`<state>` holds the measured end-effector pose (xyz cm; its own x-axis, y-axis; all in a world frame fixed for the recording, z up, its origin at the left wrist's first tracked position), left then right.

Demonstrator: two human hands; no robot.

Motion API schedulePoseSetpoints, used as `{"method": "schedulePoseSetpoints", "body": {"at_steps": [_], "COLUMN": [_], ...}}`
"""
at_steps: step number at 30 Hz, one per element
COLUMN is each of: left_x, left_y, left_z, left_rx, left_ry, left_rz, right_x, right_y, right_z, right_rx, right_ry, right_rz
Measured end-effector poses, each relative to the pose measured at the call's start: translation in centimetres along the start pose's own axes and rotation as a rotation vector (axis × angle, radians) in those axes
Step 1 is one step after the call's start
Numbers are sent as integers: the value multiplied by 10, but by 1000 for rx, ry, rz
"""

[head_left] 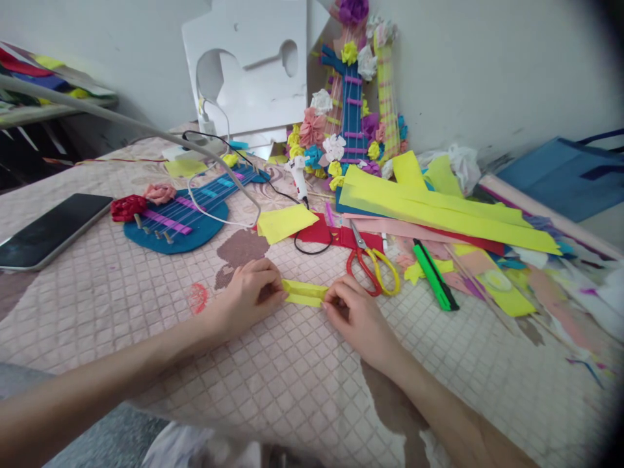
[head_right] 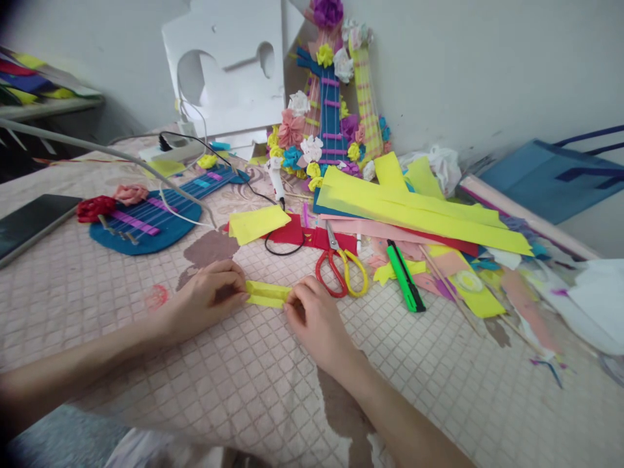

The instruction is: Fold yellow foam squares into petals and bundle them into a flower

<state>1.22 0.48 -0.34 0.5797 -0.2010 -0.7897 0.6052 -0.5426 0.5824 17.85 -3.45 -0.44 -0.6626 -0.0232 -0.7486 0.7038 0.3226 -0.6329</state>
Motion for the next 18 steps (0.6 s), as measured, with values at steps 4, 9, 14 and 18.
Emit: {"method": "schedulePoseSetpoints", "body": {"at_steps": [4,9,14,18], "left_x": [0,0,0,2], "left_y": [0,2,2,0], "left_z": [1,2,1,0], "left_rx": [-10,12,0,-27], "left_ry": [11,2,-1,-3], "left_rz": [-20,-6,0,-14], "right_x": [2,3,3,4], "right_y": [1,2,2,0], "right_z": [0,0,0,-1], "right_rx": [1,-11,-6,9], "right_ry": [24,51,57,63], "right_rz": [14,20,19,23]}}
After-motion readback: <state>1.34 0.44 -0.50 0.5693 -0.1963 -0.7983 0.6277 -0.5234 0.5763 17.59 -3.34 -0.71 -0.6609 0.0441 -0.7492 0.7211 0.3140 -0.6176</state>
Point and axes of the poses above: each hand's wrist, its own z-axis away from the middle knuckle, its own x-axis out of the palm, y = z × x, the point moved 7 cm from there along -z, towards the middle knuckle, and after that the axes turned 1 degree about -z, right-handed, at the moved point
